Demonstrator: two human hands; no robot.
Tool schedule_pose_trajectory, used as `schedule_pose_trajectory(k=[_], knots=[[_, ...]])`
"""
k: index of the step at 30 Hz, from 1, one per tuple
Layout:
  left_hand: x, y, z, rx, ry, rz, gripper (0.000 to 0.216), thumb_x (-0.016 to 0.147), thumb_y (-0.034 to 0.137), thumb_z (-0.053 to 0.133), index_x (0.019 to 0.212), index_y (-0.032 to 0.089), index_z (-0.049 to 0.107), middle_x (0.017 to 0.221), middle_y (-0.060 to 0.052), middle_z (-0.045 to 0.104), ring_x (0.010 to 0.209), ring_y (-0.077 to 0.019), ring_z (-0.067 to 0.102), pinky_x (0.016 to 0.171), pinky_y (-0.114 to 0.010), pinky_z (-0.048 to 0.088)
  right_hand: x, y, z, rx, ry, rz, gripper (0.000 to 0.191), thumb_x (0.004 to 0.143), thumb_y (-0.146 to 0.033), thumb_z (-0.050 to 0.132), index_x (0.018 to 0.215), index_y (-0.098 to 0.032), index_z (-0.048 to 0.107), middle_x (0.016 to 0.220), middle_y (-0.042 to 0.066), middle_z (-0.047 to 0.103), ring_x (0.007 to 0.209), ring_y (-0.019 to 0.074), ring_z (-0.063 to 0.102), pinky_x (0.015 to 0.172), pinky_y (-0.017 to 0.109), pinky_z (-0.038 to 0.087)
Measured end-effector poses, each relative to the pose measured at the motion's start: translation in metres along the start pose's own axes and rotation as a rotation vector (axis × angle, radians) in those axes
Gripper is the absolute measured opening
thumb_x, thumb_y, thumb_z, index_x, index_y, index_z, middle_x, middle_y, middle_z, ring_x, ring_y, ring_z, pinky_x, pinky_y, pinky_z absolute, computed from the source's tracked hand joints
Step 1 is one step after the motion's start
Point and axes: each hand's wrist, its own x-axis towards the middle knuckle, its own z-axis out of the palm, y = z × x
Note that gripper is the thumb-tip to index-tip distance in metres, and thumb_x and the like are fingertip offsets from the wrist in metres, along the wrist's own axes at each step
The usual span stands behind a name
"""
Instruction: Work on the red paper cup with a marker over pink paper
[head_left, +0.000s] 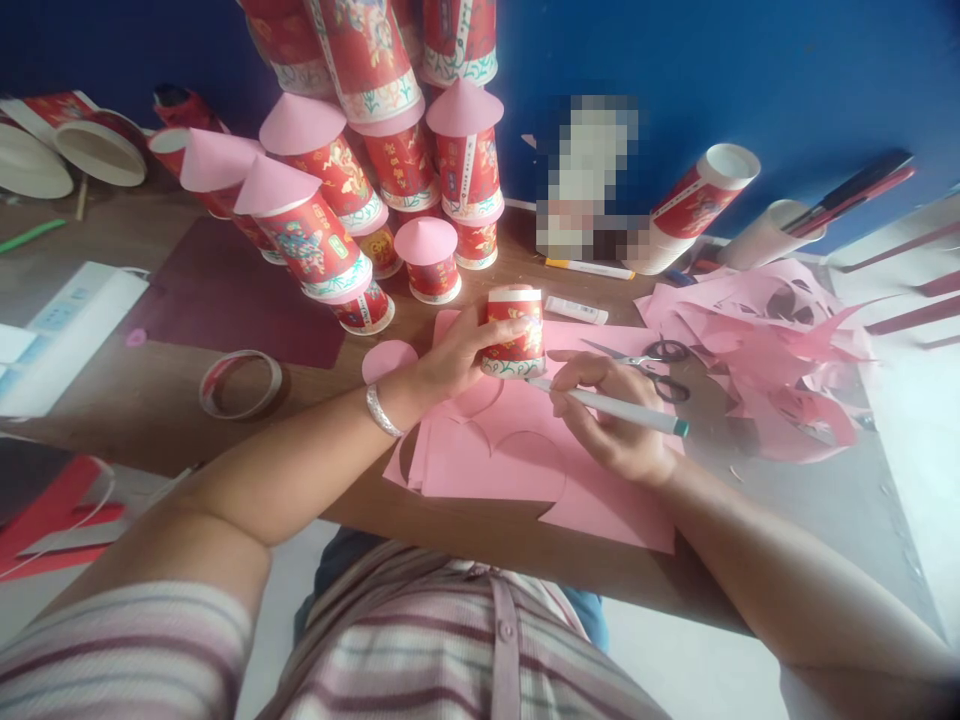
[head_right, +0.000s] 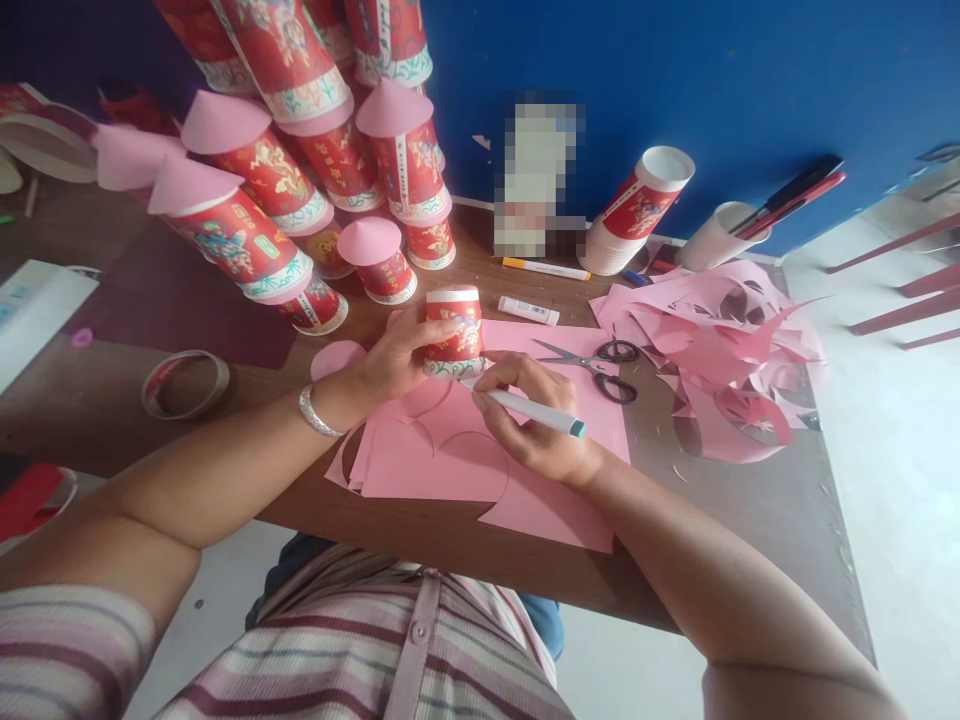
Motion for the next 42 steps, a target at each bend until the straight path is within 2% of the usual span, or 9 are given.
schedule_pose_trajectory(k=[3, 7, 15, 19, 23, 26, 30, 42], knots=[[0.000, 0.002, 0.001, -0.036, 0.019, -0.005, 0.044, 0.090, 0.048, 0.092, 0.122, 0.021, 0.078, 0.109, -0.007, 0.082, 0.102, -0.0253, 0.081, 0.089, -0.036, 0.068, 0.000, 0.000, 0.000, -0.011, -0.014, -0.021, 0.013, 0.106, -0.017, 0.069, 0.100, -0.028, 0.069, 0.086, -0.002, 0.079, 0.075, 0.0179, 0.079, 0.075, 0.032, 0.068], [-0.001, 0.003, 0.002, -0.037, -0.004, -0.036, 0.042, 0.094, 0.049, 0.088, 0.122, 0.019, 0.079, 0.107, -0.008, 0.082, 0.100, -0.0261, 0.082, 0.087, -0.037, 0.068, 0.002, -0.001, -0.002, -0.033, -0.051, -0.046, 0.011, 0.107, -0.018, 0.070, 0.102, -0.028, 0.071, 0.087, -0.002, 0.081, 0.077, 0.0185, 0.081, 0.082, 0.035, 0.073], [0.000, 0.008, 0.008, -0.035, -0.021, -0.067, 0.051, 0.083, 0.053, 0.101, 0.107, 0.021, 0.071, 0.093, -0.003, 0.074, 0.090, -0.0245, 0.080, 0.082, -0.039, 0.069, 0.003, -0.004, -0.002, -0.024, -0.075, -0.051, 0.010, 0.108, -0.019, 0.072, 0.103, -0.027, 0.073, 0.092, 0.000, 0.083, 0.090, 0.0215, 0.089, 0.099, 0.038, 0.077], [-0.002, 0.012, 0.009, 0.012, -0.011, -0.059, 0.046, 0.086, 0.054, 0.097, 0.102, 0.020, 0.071, 0.092, -0.005, 0.074, 0.090, -0.0252, 0.080, 0.084, -0.041, 0.068, 0.001, -0.002, -0.001, -0.019, -0.033, -0.045, 0.012, 0.107, -0.017, 0.071, 0.103, -0.028, 0.072, 0.091, -0.001, 0.083, 0.088, 0.0219, 0.089, 0.094, 0.038, 0.076], [-0.001, 0.008, 0.007, 0.027, 0.027, -0.007, 0.040, 0.090, 0.055, 0.092, 0.097, 0.021, 0.072, 0.091, -0.004, 0.073, 0.086, -0.0228, 0.076, 0.082, -0.040, 0.065, -0.001, 0.001, -0.001, -0.057, 0.024, -0.015, 0.012, 0.106, -0.017, 0.072, 0.103, -0.029, 0.071, 0.089, -0.001, 0.082, 0.082, 0.0205, 0.086, 0.076, 0.033, 0.070], [0.000, 0.005, 0.005, 0.046, 0.008, 0.022, 0.040, 0.089, 0.055, 0.094, 0.095, 0.022, 0.072, 0.090, -0.003, 0.072, 0.085, -0.0215, 0.074, 0.080, -0.038, 0.063, -0.002, 0.001, -0.001, -0.086, 0.030, 0.009, 0.010, 0.106, -0.019, 0.072, 0.103, -0.029, 0.071, 0.089, -0.001, 0.082, 0.073, 0.0189, 0.081, 0.067, 0.032, 0.065], [0.000, 0.003, 0.003, 0.004, -0.011, 0.016, 0.039, 0.090, 0.055, 0.093, 0.099, 0.024, 0.072, 0.090, -0.002, 0.071, 0.085, -0.0206, 0.073, 0.079, -0.036, 0.062, 0.000, 0.001, -0.001, -0.083, 0.028, 0.000, 0.010, 0.107, -0.021, 0.071, 0.100, -0.028, 0.070, 0.086, 0.000, 0.081, 0.068, 0.0177, 0.076, 0.064, 0.032, 0.062], [-0.001, 0.008, 0.009, -0.042, -0.023, -0.020, 0.040, 0.088, 0.052, 0.094, 0.094, 0.022, 0.069, 0.087, -0.001, 0.065, 0.081, -0.0168, 0.066, 0.075, -0.032, 0.058, 0.000, 0.003, 0.001, -0.079, -0.002, 0.011, 0.010, 0.108, -0.022, 0.070, 0.099, -0.028, 0.070, 0.087, 0.000, 0.082, 0.069, 0.0174, 0.074, 0.064, 0.032, 0.061]])
